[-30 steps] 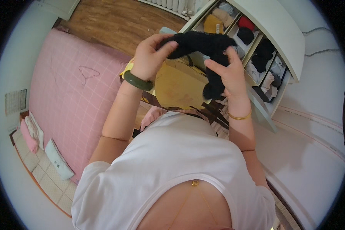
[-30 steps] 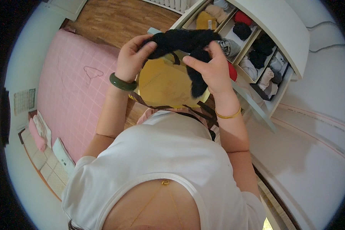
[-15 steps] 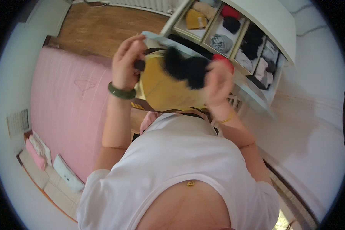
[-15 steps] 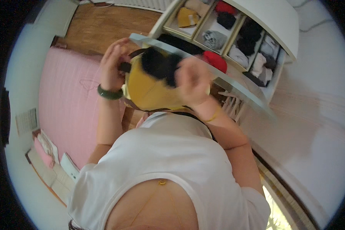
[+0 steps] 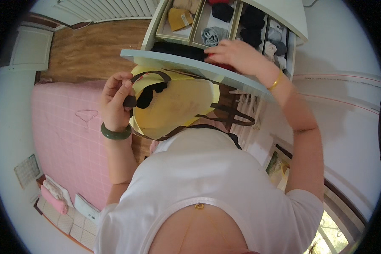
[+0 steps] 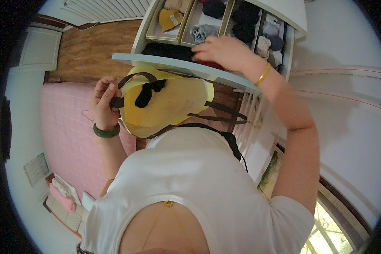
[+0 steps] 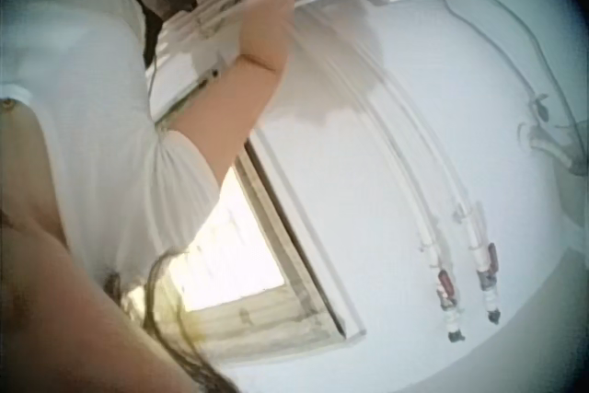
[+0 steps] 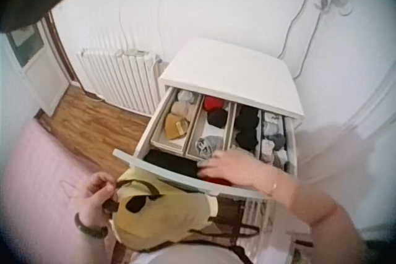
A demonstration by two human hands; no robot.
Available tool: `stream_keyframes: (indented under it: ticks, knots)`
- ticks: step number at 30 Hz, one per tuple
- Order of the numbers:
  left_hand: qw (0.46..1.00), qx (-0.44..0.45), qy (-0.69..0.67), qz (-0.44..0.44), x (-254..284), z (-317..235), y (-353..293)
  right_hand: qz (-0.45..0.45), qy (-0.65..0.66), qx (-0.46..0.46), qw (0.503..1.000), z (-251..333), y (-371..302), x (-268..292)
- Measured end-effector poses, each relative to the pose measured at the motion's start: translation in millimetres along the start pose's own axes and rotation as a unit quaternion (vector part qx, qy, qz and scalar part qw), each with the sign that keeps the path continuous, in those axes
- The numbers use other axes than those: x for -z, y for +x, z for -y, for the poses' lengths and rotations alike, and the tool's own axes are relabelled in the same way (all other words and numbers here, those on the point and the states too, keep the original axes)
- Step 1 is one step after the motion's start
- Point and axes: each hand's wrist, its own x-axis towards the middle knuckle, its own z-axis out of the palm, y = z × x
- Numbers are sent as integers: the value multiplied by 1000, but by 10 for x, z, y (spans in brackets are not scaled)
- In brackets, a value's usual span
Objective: The person opens a drawer and sorts through various socks and underwear, folding them and placing them into a yellow bag. The person handles multiple items one at a time, folding and packing them into the bag before closing the drawer.
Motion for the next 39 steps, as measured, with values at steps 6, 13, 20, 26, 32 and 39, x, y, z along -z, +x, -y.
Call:
stream_keyframes:
  ticks: [6, 13, 20, 26, 32, 39]
  knots:
    - [1000, -3, -2, -2, 110, 14, 34, -133, 174, -218, 951, -172, -24, 66]
    - [1000, 7, 2, -6, 81, 29, 75, -81, 833, -236, 494, 214, -50, 205]
    - [1000, -23, -16, 14, 15, -73, 43, -76, 474, -178, 859, 383, 742, 241]
    - [1000, 6, -16, -3, -15, 52, 32, -102, -21, -490, 865, -1429, 871, -622]
    - [998, 11, 10, -64, -54, 79, -82, -122, -82, -511, 847, -1564, 948, -646]
    - [993, -23, 109, -23, 188, 23, -46, -215, 132, -470, 846, -1425, 717, -652]
